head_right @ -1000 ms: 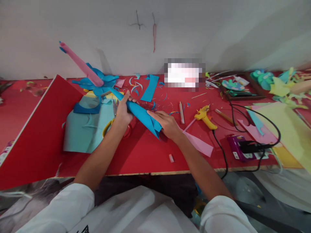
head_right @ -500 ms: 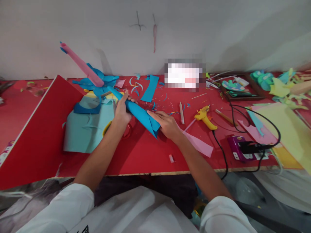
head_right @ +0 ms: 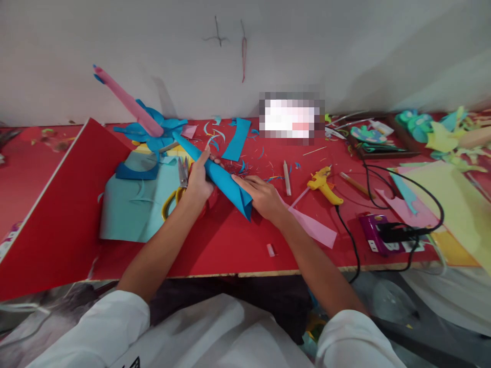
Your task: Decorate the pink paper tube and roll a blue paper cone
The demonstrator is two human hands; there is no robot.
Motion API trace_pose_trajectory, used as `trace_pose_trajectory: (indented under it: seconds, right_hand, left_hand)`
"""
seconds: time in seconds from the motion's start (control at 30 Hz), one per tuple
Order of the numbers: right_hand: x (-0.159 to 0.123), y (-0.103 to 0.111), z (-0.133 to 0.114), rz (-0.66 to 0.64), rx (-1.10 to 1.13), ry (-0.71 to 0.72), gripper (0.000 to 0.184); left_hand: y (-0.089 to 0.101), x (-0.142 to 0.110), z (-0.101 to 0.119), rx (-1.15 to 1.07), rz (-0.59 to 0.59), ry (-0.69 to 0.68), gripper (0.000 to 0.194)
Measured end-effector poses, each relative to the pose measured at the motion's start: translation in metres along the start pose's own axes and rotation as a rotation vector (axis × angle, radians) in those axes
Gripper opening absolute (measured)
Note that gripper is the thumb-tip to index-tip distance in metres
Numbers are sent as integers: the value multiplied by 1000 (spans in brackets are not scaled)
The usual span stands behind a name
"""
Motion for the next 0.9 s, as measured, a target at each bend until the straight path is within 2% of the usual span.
trace_pose_trajectory:
  seconds: [0.3, 0.63, 0.9]
  right_hand:
    - [1, -1, -1, -24, -30, -23, 57]
    - [0, 0, -3, -63, 0, 1, 64]
    - [-1, -4, 0, -44, -32, 1, 61]
  left_hand:
    - [3, 2, -8, 41, -10, 25, 44]
    - [6, 8, 21, -32, 49, -57, 37]
    - [0, 0, 8, -4, -2, -6, 41]
Point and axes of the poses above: each hand's wrist, its own x-axis towards the middle knuckle, its own y-axis out of the back of the hand, z = x × y, the point moved 5 cm from there along x, towards the middle knuckle, and after that the axes turned 5 degrees about x, right-handed, at the moved point
